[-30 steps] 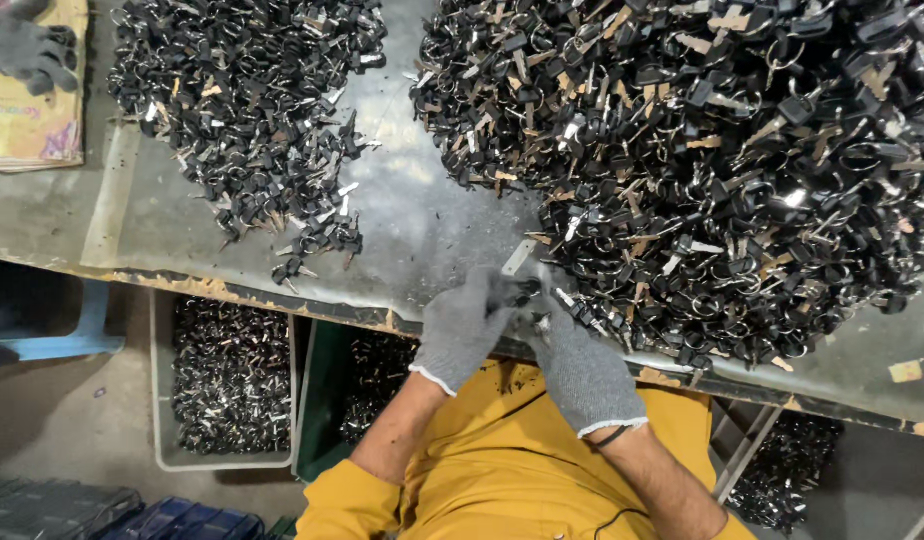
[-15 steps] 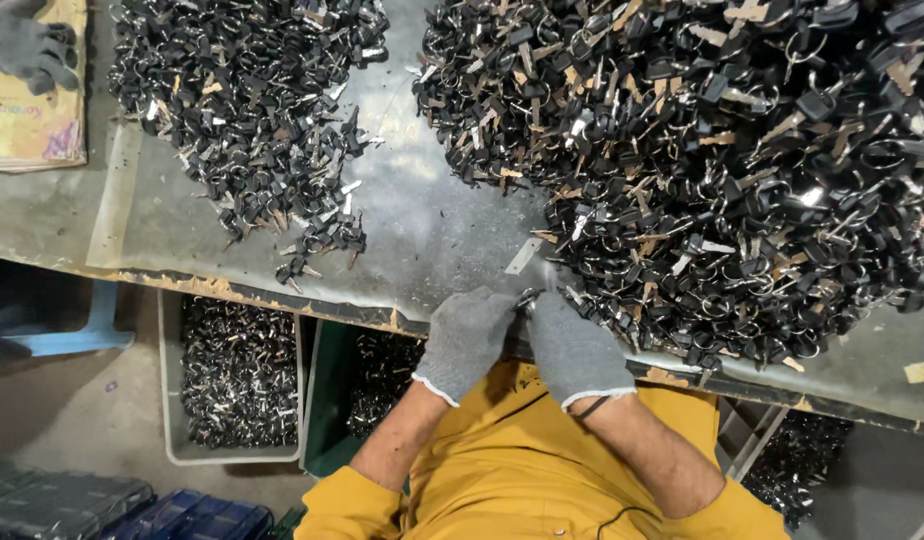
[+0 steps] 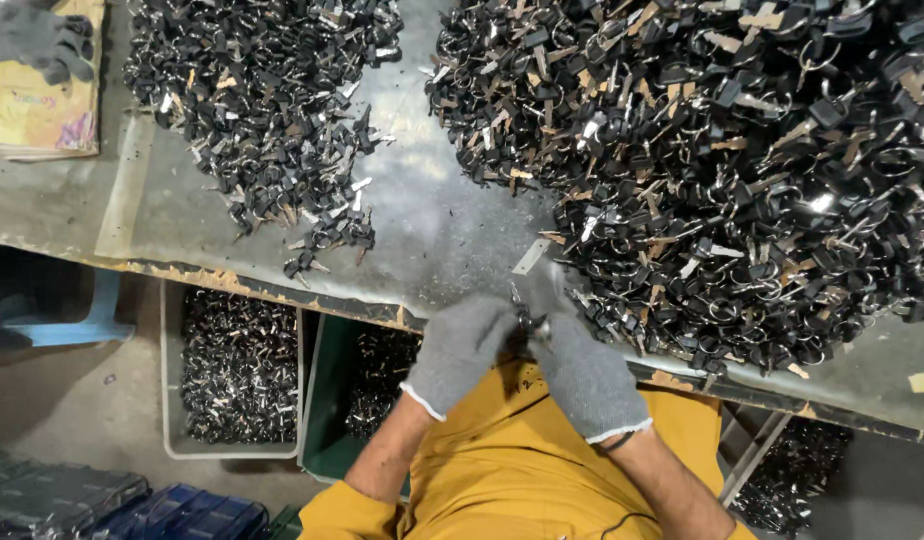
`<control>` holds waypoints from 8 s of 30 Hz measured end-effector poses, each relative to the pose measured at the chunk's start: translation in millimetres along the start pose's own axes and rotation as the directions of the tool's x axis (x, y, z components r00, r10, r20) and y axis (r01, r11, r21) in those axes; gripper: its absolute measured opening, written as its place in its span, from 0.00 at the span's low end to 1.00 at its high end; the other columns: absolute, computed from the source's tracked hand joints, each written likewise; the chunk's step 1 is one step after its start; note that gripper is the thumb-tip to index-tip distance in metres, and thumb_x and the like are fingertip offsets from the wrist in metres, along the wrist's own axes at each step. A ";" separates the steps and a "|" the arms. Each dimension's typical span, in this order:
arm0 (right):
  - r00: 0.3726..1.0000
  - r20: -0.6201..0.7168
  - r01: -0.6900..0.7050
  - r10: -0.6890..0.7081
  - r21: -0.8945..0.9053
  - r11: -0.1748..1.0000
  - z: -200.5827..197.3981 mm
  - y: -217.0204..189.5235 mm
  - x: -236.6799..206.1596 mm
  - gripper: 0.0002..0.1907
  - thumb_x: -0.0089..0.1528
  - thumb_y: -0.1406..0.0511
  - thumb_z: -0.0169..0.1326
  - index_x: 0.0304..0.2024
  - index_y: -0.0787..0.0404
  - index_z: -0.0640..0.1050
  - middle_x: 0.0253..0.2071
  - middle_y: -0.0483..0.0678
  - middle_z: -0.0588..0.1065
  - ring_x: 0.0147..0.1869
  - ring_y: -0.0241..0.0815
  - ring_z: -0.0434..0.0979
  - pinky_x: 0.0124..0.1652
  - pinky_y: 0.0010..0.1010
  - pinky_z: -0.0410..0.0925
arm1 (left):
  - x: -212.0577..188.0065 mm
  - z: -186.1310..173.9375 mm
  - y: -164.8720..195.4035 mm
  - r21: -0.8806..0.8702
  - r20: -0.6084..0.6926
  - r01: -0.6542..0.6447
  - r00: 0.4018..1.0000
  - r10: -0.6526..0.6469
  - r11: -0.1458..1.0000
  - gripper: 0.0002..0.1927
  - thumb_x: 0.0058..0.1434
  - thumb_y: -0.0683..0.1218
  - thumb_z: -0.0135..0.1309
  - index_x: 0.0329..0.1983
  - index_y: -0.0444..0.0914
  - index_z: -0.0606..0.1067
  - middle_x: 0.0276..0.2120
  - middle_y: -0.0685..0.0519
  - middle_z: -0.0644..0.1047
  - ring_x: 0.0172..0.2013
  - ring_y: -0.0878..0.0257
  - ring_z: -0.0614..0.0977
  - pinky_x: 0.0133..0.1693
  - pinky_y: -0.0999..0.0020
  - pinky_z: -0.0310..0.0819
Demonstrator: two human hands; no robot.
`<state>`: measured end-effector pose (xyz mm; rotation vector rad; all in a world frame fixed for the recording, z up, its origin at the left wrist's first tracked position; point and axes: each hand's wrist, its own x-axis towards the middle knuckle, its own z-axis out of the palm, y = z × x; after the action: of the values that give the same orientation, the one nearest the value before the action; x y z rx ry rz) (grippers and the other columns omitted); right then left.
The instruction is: The person sits at a workbench covered with large piles of small black metal parts and sorts them one at a time, picking items from the pile, briefly handling each, and dropping selected pieces into plastic bins below the table edge.
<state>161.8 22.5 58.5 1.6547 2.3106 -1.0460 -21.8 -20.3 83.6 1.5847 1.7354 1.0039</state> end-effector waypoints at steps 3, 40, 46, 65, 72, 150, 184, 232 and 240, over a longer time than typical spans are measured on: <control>0.979 0.171 0.134 -0.107 -0.159 0.978 4.6 1.4 -8.0 0.18 0.64 0.52 0.54 0.47 0.56 0.72 0.39 0.57 0.80 0.42 0.61 0.83 0.39 0.51 0.75 | 11.6 -8.1 -6.0 0.120 -0.054 -0.429 0.897 0.438 0.895 0.16 0.53 0.34 0.50 0.45 0.37 0.74 0.42 0.46 0.81 0.39 0.44 0.82 0.42 0.52 0.75; 0.990 0.130 0.074 -0.061 -0.094 0.993 -6.7 -6.1 12.8 0.32 0.69 0.59 0.45 0.72 0.58 0.51 0.67 0.61 0.65 0.36 0.58 0.85 0.32 0.45 0.78 | 6.7 32.4 -39.5 0.221 -0.082 -0.071 0.993 0.091 0.973 0.21 0.56 0.45 0.64 0.50 0.35 0.73 0.30 0.48 0.78 0.31 0.47 0.81 0.32 0.53 0.74; 0.998 0.058 0.016 -0.005 -0.187 0.982 4.7 -8.1 16.7 0.27 0.69 0.54 0.47 0.65 0.59 0.60 0.45 0.61 0.80 0.38 0.62 0.83 0.35 0.51 0.75 | -2.3 38.7 -52.0 0.354 -0.075 -0.243 0.955 0.286 0.903 0.07 0.56 0.39 0.58 0.37 0.40 0.74 0.29 0.50 0.76 0.32 0.50 0.81 0.36 0.54 0.75; 0.977 0.047 0.213 -0.207 -0.219 0.952 29.7 -3.4 27.4 0.10 0.69 0.62 0.47 0.47 0.62 0.70 0.33 0.57 0.79 0.36 0.57 0.84 0.56 0.44 0.70 | -5.2 38.3 -55.7 0.262 0.010 -0.284 0.957 0.291 0.922 0.18 0.53 0.35 0.53 0.48 0.38 0.75 0.39 0.43 0.79 0.43 0.44 0.80 0.48 0.51 0.75; 0.992 0.125 -0.002 -0.008 0.082 0.997 -9.3 0.5 29.1 0.33 0.70 0.57 0.47 0.72 0.61 0.54 0.43 0.62 0.80 0.42 0.64 0.83 0.41 0.50 0.76 | -10.0 36.7 -39.9 0.192 -0.055 0.008 0.998 0.003 0.981 0.15 0.57 0.40 0.57 0.48 0.39 0.78 0.28 0.49 0.79 0.31 0.47 0.82 0.36 0.52 0.74; 0.989 -0.049 0.108 -0.140 -0.405 0.908 20.4 18.2 5.7 0.24 0.72 0.62 0.45 0.62 0.77 0.64 0.35 0.58 0.79 0.32 0.56 0.84 0.30 0.47 0.76 | 3.8 37.9 -12.9 -0.158 0.025 0.082 0.997 -0.079 0.984 0.11 0.61 0.42 0.59 0.47 0.37 0.77 0.36 0.46 0.81 0.34 0.51 0.85 0.38 0.60 0.79; 0.982 -0.107 0.152 -0.153 -0.015 0.988 10.9 20.8 -0.7 0.30 0.62 0.57 0.54 0.64 0.59 0.64 0.39 0.64 0.79 0.38 0.66 0.80 0.35 0.56 0.72 | 29.5 44.6 -28.0 0.386 0.136 -0.096 0.990 0.046 0.918 0.25 0.59 0.46 0.61 0.61 0.44 0.73 0.29 0.48 0.80 0.31 0.49 0.83 0.32 0.52 0.76; 0.980 -0.049 0.176 -0.193 -0.235 0.956 -0.8 1.7 17.2 0.14 0.68 0.59 0.48 0.49 0.62 0.69 0.36 0.56 0.78 0.32 0.58 0.82 0.28 0.48 0.73 | -3.1 45.2 -36.7 0.250 -0.030 -0.187 0.979 0.200 0.950 0.14 0.60 0.38 0.55 0.49 0.42 0.76 0.31 0.47 0.78 0.35 0.48 0.82 0.40 0.53 0.76; 0.889 -0.262 0.222 -0.376 -0.470 0.854 6.4 -9.3 3.6 0.10 0.65 0.59 0.48 0.40 0.58 0.71 0.33 0.55 0.79 0.34 0.54 0.83 0.36 0.47 0.76 | -6.3 44.6 -35.9 0.271 -0.003 -0.132 0.990 0.138 0.953 0.19 0.52 0.37 0.56 0.47 0.45 0.80 0.28 0.48 0.78 0.32 0.48 0.81 0.37 0.53 0.76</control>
<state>150.5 20.0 56.2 1.4087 2.8317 -0.2315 -4.2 -20.5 28.8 1.8912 1.8639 0.8777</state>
